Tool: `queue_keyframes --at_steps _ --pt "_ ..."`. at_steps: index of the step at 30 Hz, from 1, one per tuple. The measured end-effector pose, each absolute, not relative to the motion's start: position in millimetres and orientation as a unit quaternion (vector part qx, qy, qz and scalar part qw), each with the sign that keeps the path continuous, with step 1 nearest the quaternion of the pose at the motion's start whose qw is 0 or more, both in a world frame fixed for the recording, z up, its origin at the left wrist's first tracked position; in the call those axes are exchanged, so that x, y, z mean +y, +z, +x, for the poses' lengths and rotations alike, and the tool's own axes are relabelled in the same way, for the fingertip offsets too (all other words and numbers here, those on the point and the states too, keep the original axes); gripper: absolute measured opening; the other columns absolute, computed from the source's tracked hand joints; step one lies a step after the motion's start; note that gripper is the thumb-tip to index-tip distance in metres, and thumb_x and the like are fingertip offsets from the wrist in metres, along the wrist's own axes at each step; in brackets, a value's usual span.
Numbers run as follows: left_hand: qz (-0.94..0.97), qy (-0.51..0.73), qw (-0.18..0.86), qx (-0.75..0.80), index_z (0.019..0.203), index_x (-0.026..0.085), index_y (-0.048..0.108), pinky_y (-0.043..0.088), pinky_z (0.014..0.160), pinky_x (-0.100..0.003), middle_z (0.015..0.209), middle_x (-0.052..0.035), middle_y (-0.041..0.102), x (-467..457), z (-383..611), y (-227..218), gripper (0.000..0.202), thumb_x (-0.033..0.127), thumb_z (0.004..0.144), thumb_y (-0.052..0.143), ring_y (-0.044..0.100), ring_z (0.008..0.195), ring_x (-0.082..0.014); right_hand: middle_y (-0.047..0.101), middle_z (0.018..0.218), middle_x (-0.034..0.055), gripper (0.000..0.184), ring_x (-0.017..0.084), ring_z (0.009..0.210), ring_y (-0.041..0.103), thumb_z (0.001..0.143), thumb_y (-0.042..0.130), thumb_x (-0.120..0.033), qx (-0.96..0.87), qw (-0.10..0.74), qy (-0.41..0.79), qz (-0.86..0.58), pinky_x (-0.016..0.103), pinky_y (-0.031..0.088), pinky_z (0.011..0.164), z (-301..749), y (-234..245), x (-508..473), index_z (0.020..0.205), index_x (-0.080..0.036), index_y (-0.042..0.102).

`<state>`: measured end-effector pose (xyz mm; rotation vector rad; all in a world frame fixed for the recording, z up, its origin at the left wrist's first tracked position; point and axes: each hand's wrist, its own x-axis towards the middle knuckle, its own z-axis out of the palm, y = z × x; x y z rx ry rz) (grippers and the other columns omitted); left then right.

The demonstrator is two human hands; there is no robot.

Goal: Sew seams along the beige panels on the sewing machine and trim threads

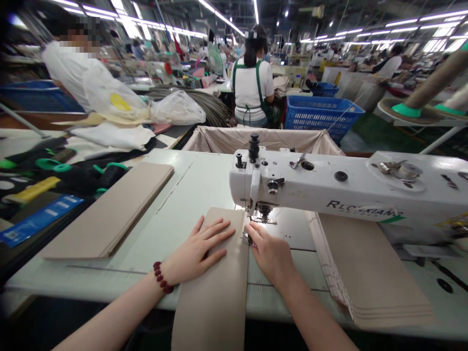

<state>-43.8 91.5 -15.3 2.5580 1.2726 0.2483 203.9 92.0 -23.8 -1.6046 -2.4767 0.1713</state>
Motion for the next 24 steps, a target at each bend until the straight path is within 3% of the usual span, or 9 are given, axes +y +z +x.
queue_keyframes --at_steps 19,24 --pt "0.876 0.136 0.165 0.432 0.142 0.034 0.04 -0.001 0.115 -0.055 0.149 -0.0018 0.033 91.8 -48.6 -14.3 0.045 0.04 0.098 0.044 0.023 0.14 -0.0265 0.039 0.146 -0.0076 0.052 0.016 0.113 0.056 0.093 0.044 -0.019 -0.838 0.104 0.063 -0.533 0.031 0.053 0.084 204.9 -28.0 87.7 0.141 -0.036 0.038" --pt "0.877 0.122 0.166 0.435 0.142 0.036 0.039 -0.001 0.115 -0.055 0.15 0.0005 0.031 92.2 -47.3 -13.8 0.045 0.041 0.098 0.043 0.022 0.141 -0.0254 0.038 0.146 -0.0081 0.053 0.016 0.114 0.055 0.092 0.044 -0.019 -0.837 0.105 0.065 -0.533 0.031 0.052 0.083 205.5 -28.4 88.4 0.142 -0.037 0.037"
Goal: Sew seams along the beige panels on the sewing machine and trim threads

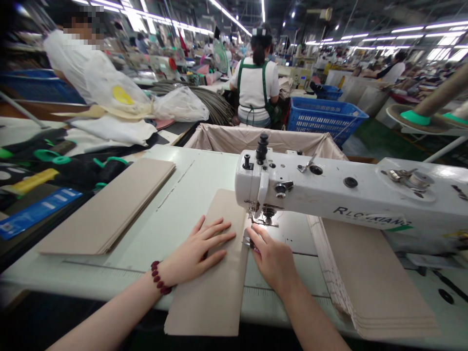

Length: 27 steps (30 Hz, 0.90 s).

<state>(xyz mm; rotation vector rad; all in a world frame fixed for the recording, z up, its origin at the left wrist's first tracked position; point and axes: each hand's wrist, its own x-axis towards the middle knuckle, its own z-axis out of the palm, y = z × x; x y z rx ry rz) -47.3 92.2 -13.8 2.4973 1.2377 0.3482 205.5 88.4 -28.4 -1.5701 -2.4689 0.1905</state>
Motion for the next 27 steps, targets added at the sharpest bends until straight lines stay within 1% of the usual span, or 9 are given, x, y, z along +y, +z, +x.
queue_keyframes --at_steps 5,8,13,17,21,27 --pt "0.878 0.111 0.166 0.436 0.142 0.036 0.039 -0.001 0.115 -0.055 0.151 0.001 0.03 92.0 -47.2 -13.3 0.044 0.041 0.098 0.042 0.021 0.141 -0.0243 0.038 0.146 -0.0097 0.053 0.017 0.114 0.055 0.093 0.044 -0.019 -0.834 0.104 0.073 -0.537 0.032 0.052 0.086 206.0 -27.3 88.6 0.142 -0.038 0.036" --pt "0.878 0.112 0.163 0.436 0.142 0.036 0.039 -0.001 0.115 -0.055 0.15 0.0007 0.031 91.8 -47.5 -13.7 0.044 0.04 0.098 0.043 0.021 0.141 -0.0242 0.038 0.146 -0.009 0.052 0.017 0.114 0.055 0.093 0.044 -0.019 -0.834 0.11 0.078 -0.535 0.031 0.051 0.089 205.8 -27.2 88.9 0.142 -0.036 0.037" --pt "0.877 0.126 0.161 0.434 0.141 0.035 0.042 0.001 0.115 -0.055 0.149 -0.0006 0.033 92.4 -46.9 -14.7 0.043 0.039 0.098 0.044 0.023 0.14 -0.0256 0.039 0.146 -0.0079 0.05 0.017 0.114 0.055 0.094 0.043 -0.02 -0.834 0.114 0.083 -0.533 0.031 0.051 0.088 206.5 -26.5 89.4 0.141 -0.036 0.039" --pt "0.879 0.115 0.159 0.436 0.142 0.035 0.04 0.0 0.115 -0.056 0.15 -0.0004 0.032 93.0 -46.3 -15.2 0.043 0.041 0.099 0.042 0.021 0.141 -0.0252 0.039 0.146 -0.0083 0.051 0.017 0.115 0.055 0.093 0.043 -0.018 -0.833 0.115 0.087 -0.534 0.032 0.051 0.09 207.1 -26.7 88.9 0.141 -0.036 0.038" --pt "0.879 0.125 0.157 0.433 0.142 0.034 0.042 0.001 0.115 -0.056 0.149 -0.002 0.033 93.2 -46.7 -16.4 0.044 0.04 0.098 0.043 0.023 0.14 -0.0263 0.039 0.146 -0.0077 0.053 0.017 0.115 0.055 0.092 0.043 -0.017 -0.832 0.115 0.085 -0.535 0.032 0.051 0.089 206.7 -28.0 88.9 0.141 -0.036 0.038" --pt "0.879 0.124 0.155 0.434 0.142 0.034 0.041 0.001 0.115 -0.056 0.15 -0.0011 0.032 92.9 -47.4 -17.5 0.044 0.04 0.098 0.043 0.022 0.14 -0.0258 0.04 0.145 -0.0079 0.05 0.017 0.115 0.055 0.094 0.042 -0.018 -0.832 0.122 0.087 -0.535 0.031 0.05 0.09 206.8 -27.7 89.1 0.14 -0.036 0.039"
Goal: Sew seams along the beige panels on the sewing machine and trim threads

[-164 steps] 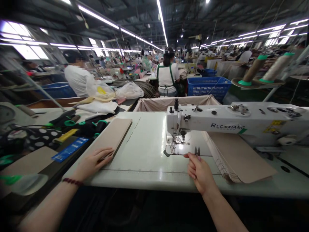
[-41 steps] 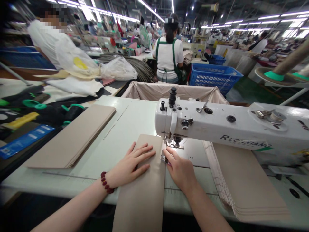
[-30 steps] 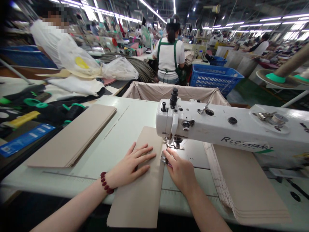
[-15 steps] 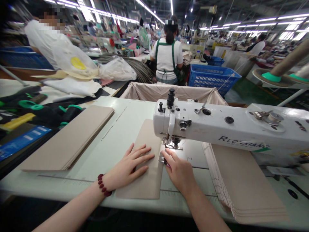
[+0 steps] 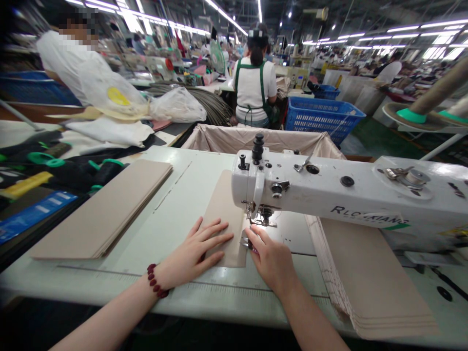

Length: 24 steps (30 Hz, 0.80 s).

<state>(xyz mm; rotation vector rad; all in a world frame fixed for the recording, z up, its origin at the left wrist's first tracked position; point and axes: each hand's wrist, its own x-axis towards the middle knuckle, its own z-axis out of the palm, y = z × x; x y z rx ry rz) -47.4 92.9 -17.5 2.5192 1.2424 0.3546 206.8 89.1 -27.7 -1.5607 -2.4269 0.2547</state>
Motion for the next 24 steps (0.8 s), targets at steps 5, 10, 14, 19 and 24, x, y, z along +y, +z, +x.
queue_keyframes --at_steps 5,10,14,19,24 --pt "0.879 0.12 0.155 0.435 0.141 0.034 0.041 0.001 0.115 -0.055 0.15 -0.0007 0.032 93.2 -46.8 -16.9 0.044 0.042 0.098 0.042 0.023 0.14 -0.0252 0.04 0.145 -0.0094 0.052 0.016 0.114 0.055 0.092 0.044 -0.017 -0.831 0.119 0.091 -0.536 0.031 0.051 0.09 206.8 -26.9 89.2 0.139 -0.036 0.04" --pt "0.878 0.134 0.154 0.433 0.141 0.033 0.042 0.002 0.116 -0.054 0.149 -0.0017 0.034 93.7 -46.4 -17.4 0.044 0.041 0.098 0.044 0.024 0.14 -0.0256 0.041 0.145 -0.0083 0.05 0.016 0.114 0.056 0.092 0.044 -0.018 -0.832 0.12 0.088 -0.534 0.031 0.051 0.088 206.8 -27.9 90.0 0.139 -0.036 0.04" --pt "0.878 0.117 0.155 0.438 0.143 0.035 0.037 0.001 0.116 -0.054 0.15 0.0008 0.031 94.1 -46.3 -16.6 0.045 0.043 0.099 0.042 0.021 0.141 -0.0236 0.041 0.145 -0.008 0.048 0.017 0.114 0.056 0.094 0.043 -0.02 -0.832 0.12 0.084 -0.536 0.031 0.051 0.087 206.8 -29.2 90.1 0.139 -0.036 0.041" --pt "0.876 0.113 0.158 0.441 0.146 0.034 0.032 0.001 0.116 -0.054 0.151 0.0004 0.029 94.1 -46.1 -15.5 0.048 0.041 0.099 0.042 0.02 0.141 -0.0233 0.04 0.145 -0.0093 0.051 0.017 0.113 0.056 0.093 0.044 -0.018 -0.83 0.12 0.089 -0.537 0.031 0.051 0.088 206.9 -29.9 90.3 0.14 -0.037 0.039" --pt "0.876 0.114 0.151 0.443 0.146 0.031 0.032 0.001 0.116 -0.053 0.153 -0.0015 0.026 94.0 -45.3 -16.9 0.049 0.042 0.1 0.04 0.019 0.142 -0.0237 0.04 0.145 -0.008 0.049 0.017 0.113 0.056 0.094 0.043 -0.02 -0.83 0.121 0.087 -0.537 0.032 0.051 0.088 207.2 -29.9 89.9 0.14 -0.036 0.04"
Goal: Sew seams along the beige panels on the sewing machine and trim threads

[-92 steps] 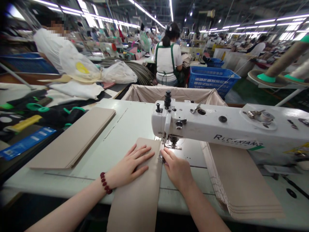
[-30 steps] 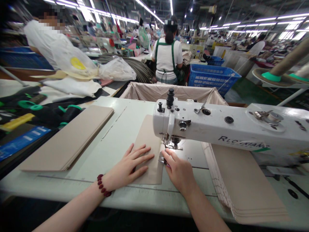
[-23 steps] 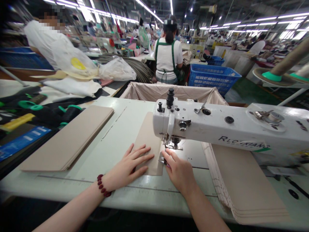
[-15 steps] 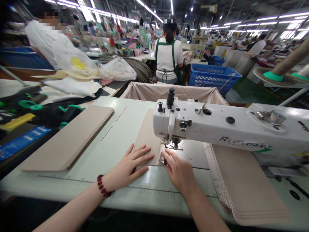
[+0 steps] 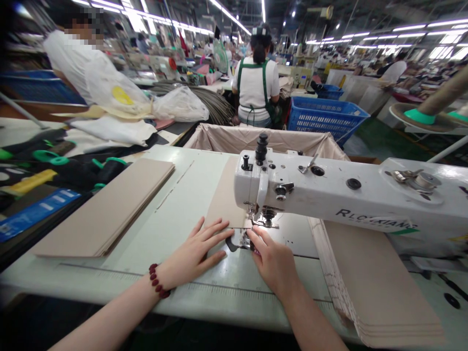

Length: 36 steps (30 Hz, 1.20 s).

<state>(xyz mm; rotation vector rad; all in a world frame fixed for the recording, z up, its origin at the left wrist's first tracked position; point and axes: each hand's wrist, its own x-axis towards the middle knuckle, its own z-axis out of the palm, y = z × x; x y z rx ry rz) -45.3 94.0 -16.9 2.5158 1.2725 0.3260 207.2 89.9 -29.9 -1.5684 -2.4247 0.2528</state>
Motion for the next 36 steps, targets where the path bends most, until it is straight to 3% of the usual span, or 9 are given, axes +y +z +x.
queue_keyframes --at_steps 10,18,27,36 --pt "0.875 0.111 0.128 0.453 0.147 0.031 0.031 0.003 0.117 -0.053 0.154 -0.0006 0.023 92.8 -44.2 -18.8 0.049 0.043 0.1 0.039 0.014 0.143 -0.0241 0.039 0.145 -0.0107 0.051 0.017 0.116 0.053 0.093 0.044 -0.019 -0.832 0.125 0.089 -0.532 0.031 0.051 0.087 208.5 -31.2 90.5 0.14 -0.037 0.038" --pt "0.878 0.091 0.128 0.453 0.152 0.025 0.016 0.013 0.117 -0.044 0.155 -0.0016 0.017 107.6 -37.9 -13.3 0.059 0.047 0.1 0.036 0.012 0.144 -0.0209 0.039 0.146 -0.0083 0.051 0.018 0.115 0.055 0.092 0.044 -0.019 -0.833 0.129 0.09 -0.531 0.033 0.052 0.083 209.0 -32.0 90.3 0.14 -0.036 0.039" --pt "0.89 0.101 0.093 0.436 0.151 0.015 0.02 0.014 0.117 -0.041 0.155 -0.0061 0.019 140.2 -26.1 -22.1 0.063 0.051 0.1 0.03 0.013 0.143 -0.0234 0.042 0.144 -0.0072 0.051 0.017 0.116 0.054 0.09 0.045 -0.017 -0.829 0.159 0.11 -0.525 0.032 0.048 0.093 209.3 -32.3 90.8 0.138 -0.035 0.043" --pt "0.875 0.116 0.073 0.464 0.146 0.014 0.031 0.017 0.117 -0.042 0.153 -0.0093 0.024 159.0 -22.8 -34.8 0.058 0.049 0.1 0.03 0.016 0.143 -0.0232 0.044 0.142 -0.0064 0.052 0.019 0.116 0.054 0.087 0.048 -0.017 -0.818 0.175 0.135 -0.531 0.034 0.046 0.095 210.2 -26.6 89.5 0.135 -0.034 0.045"
